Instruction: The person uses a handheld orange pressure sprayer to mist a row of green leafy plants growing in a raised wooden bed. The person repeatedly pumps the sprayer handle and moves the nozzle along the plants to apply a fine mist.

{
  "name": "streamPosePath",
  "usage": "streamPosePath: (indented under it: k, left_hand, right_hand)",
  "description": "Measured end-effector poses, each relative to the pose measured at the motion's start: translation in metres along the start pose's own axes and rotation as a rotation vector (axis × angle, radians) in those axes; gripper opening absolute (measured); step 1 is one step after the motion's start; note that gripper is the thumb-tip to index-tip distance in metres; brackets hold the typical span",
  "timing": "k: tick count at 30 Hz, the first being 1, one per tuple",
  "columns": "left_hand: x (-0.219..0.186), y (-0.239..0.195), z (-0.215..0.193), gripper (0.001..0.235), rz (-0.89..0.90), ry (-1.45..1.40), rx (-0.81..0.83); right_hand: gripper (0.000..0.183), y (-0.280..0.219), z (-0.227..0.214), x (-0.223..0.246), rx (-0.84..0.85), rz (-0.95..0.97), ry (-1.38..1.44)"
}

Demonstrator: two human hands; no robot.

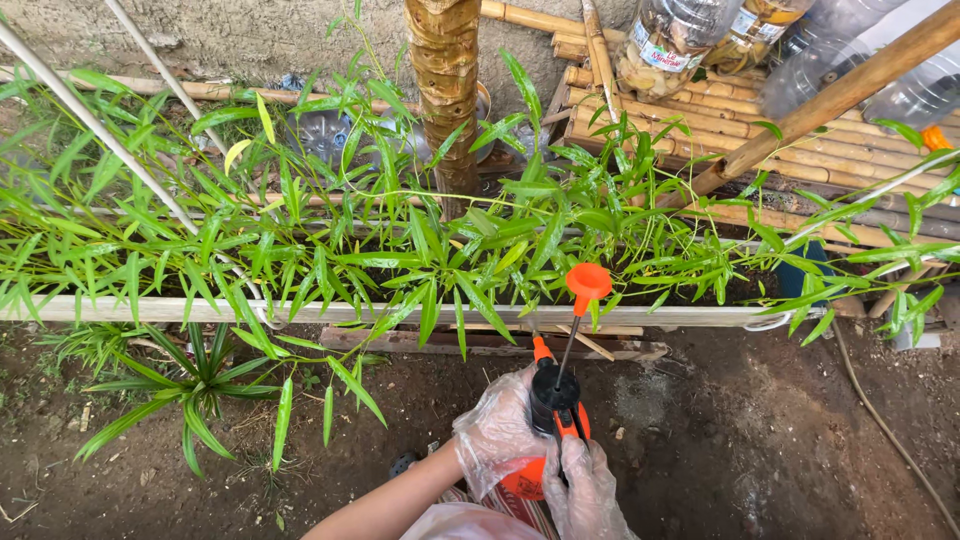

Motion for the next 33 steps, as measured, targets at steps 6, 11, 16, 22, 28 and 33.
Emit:
streamPosePath:
  k: [6,11,16,22,28,33]
  left_hand:
    - [0.012,0.007,0.003,0.052,-0.093,-0.114,-0.027]
    - [0.009,0.009,-0.003,0.047,-0.062,-0.030,-0.075]
    - [0.007,0.010,-0.004,0.044,-0.064,-0.106,-0.091]
    - [0.003,0.016,-0.011,0.040,-0.063,0.046,-0.218]
    - [0.004,0.024,-0.006,0.044,-0.084,0.075,-0.223]
    - [0.007,0.033,0.006,0.042,-0.137,0.063,-0.198]
  right_hand:
    - [0.034,-0.003,0.009,0.009,0.033,0.019,-0.026]
    - [0.033,0.001,0.021,0.013,0.093,0.016,0.014]
    - [0.036,0.000,0.021,0.026,0.049,0.026,-0.174]
    - [0.039,-0.004,0.030,0.045,0.009,-0.013,-0.154]
    - [0.033,0.002,0.027,0.047,-0.066,-0.004,-0.037]
    - [0.033,-0.003,0.027,0.066,-0.078,-0.022,-0.075]
Point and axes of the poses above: each hand's wrist, its own y-axis towards the middle knuckle, its own z-axis out of the palm, x = y × z, the point moved 10 cm from there along y, towards the middle knuckle, and after that the axes turned 14 degrees about -z, right-handed, at the moved point
